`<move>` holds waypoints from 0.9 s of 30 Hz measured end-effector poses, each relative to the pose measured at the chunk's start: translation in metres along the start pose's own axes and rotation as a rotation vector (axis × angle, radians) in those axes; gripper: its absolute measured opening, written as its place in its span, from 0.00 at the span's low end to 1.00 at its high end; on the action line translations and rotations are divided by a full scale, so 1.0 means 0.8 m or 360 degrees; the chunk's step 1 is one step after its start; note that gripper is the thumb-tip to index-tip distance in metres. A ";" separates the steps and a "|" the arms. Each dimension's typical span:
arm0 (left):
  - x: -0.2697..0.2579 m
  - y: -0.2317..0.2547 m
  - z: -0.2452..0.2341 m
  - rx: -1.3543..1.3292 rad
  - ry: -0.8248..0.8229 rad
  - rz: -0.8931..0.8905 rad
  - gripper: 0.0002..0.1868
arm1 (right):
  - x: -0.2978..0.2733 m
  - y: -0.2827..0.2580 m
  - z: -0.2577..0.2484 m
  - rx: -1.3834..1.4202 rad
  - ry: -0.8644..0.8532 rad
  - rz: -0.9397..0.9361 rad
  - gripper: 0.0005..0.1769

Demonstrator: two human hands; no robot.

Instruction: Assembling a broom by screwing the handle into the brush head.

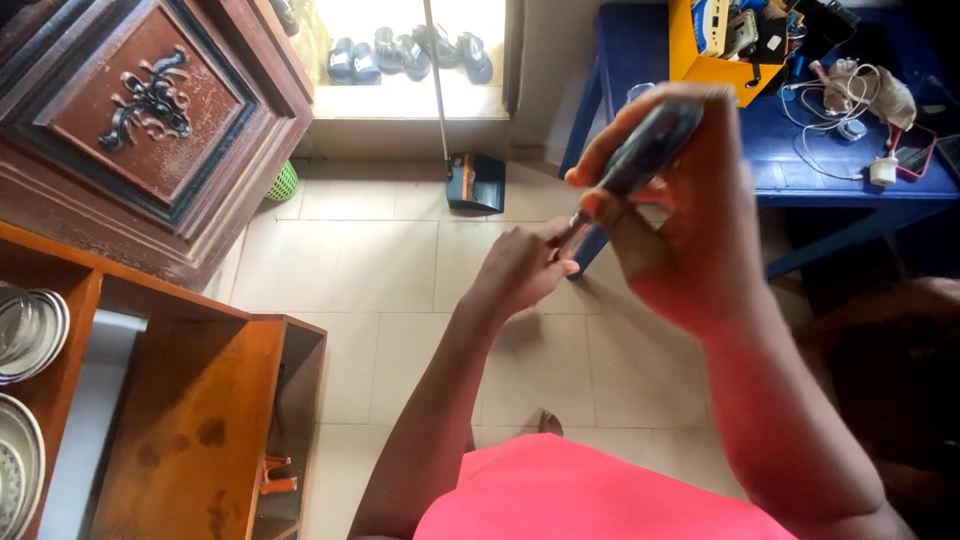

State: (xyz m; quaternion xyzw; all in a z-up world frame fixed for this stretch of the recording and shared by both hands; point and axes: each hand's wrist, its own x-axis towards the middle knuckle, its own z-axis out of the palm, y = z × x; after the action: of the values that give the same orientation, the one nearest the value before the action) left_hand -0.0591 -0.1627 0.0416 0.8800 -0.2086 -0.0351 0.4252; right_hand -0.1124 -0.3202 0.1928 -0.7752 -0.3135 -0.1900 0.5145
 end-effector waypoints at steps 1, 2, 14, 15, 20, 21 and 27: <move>0.000 0.006 0.001 0.0003 0.0000 -0.0006 0.13 | 0.005 0.002 -0.009 0.0006 -0.0001 0.0001 0.26; 0.001 0.012 0.002 -0.0003 -0.0036 0.0019 0.13 | 0.011 0.003 -0.017 -0.0133 -0.0057 -0.0126 0.25; 0.023 -0.014 0.063 -0.0165 -0.0061 -0.0229 0.10 | -0.010 0.066 -0.029 -0.0150 -0.0054 0.0087 0.25; 0.027 -0.022 0.070 -0.0197 -0.0045 -0.0275 0.08 | -0.013 0.077 -0.029 -0.0256 -0.0061 -0.0040 0.25; 0.033 -0.009 0.075 -0.0185 0.0175 -0.0371 0.11 | -0.034 0.079 -0.023 -0.0023 0.0041 0.0042 0.25; 0.035 -0.012 0.080 -0.0209 0.0219 -0.0389 0.11 | -0.040 0.085 -0.021 0.0032 0.0074 0.0038 0.25; 0.059 -0.058 0.109 -0.0029 0.0296 -0.0333 0.07 | -0.058 0.125 -0.009 -0.0099 0.0126 -0.0052 0.25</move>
State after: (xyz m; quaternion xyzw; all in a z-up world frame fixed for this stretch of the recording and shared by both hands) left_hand -0.0208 -0.2198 -0.0438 0.8925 -0.0752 0.0005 0.4447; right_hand -0.0779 -0.3680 0.0994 -0.7774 -0.2995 -0.2386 0.4990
